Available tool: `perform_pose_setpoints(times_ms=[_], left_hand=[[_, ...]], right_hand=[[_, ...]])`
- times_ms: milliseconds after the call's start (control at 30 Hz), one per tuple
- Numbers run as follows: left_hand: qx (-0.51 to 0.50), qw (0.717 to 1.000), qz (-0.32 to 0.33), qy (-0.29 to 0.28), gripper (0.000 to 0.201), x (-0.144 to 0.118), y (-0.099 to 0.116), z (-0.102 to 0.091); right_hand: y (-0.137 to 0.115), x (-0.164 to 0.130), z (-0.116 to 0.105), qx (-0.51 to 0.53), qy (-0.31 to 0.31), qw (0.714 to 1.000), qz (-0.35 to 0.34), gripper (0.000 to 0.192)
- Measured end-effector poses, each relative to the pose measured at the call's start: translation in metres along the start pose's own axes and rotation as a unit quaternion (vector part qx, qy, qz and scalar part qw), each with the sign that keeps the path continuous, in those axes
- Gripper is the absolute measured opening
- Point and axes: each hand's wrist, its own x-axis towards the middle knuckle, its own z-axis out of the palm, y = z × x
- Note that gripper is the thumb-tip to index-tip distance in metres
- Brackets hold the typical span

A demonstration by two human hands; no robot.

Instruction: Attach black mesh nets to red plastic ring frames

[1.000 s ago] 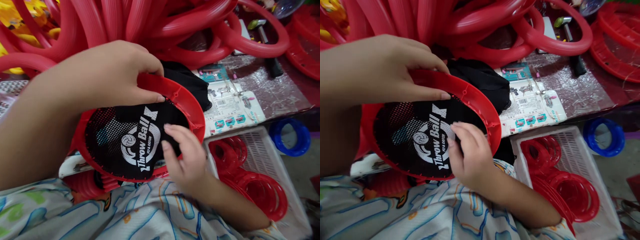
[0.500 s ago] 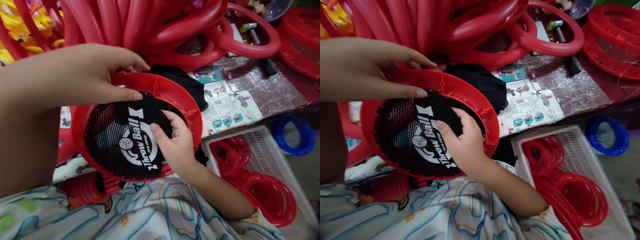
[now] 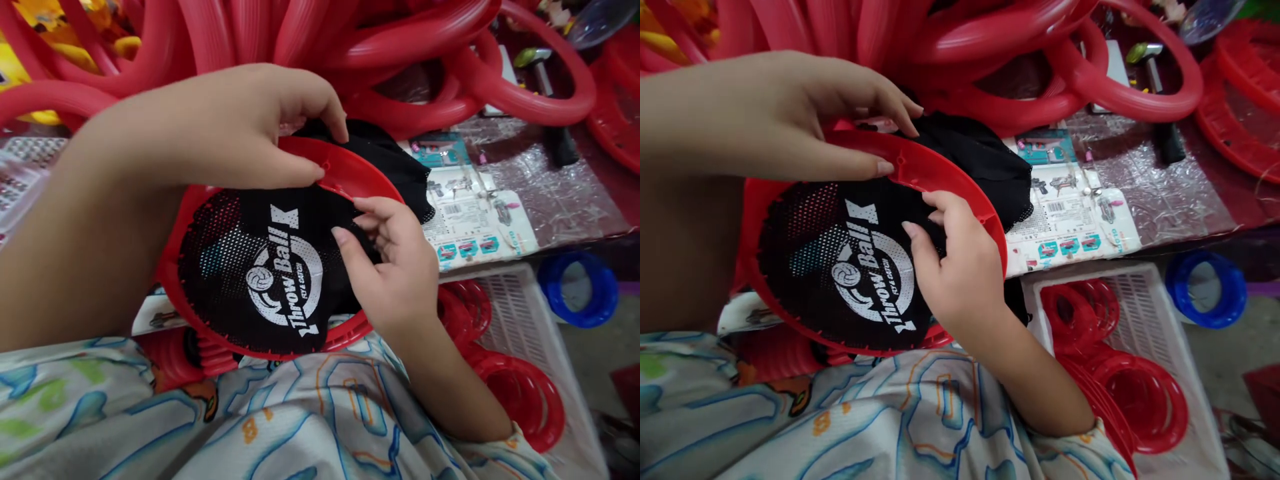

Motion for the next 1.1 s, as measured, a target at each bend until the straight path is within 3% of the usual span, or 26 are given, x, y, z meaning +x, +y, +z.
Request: perform_pose_setpoints(times_ms=[200,367,467,667,867,1100], left_hand=[[-0.030,0.996,0.070,0.049,0.033,0.000,0.015,0.006],[-0.054,0.995,0.085,-0.022,0.031,0.001,0.006,0.004],[-0.061,0.995,0.077,-0.032,0.030,0.003,0.002,0.006],[-0.055,0.996,0.072,-0.022,0.028,0.005,0.005,0.010],[-0.064,0.997,0.004,0.032,0.023,0.003,0.011,0.015],[-0.047,0.998,-0.002,0.051,0.019,0.002,0.013,0.020]], right_hand=[[-0.003,0.003,-0.004,-0.136,0.049,0.978,-0.150,0.028],[0.002,0.015,-0.013,-0.206,0.066,0.944,-0.250,0.027],[0.006,0.019,-0.015,-0.218,0.066,0.941,-0.250,0.018],[0.010,0.020,-0.014,-0.229,0.062,0.939,-0.248,0.022],[0.011,0.023,-0.012,-0.241,0.055,0.940,-0.237,0.028],[0.010,0.026,-0.011,-0.258,0.041,0.941,-0.216,0.032]])
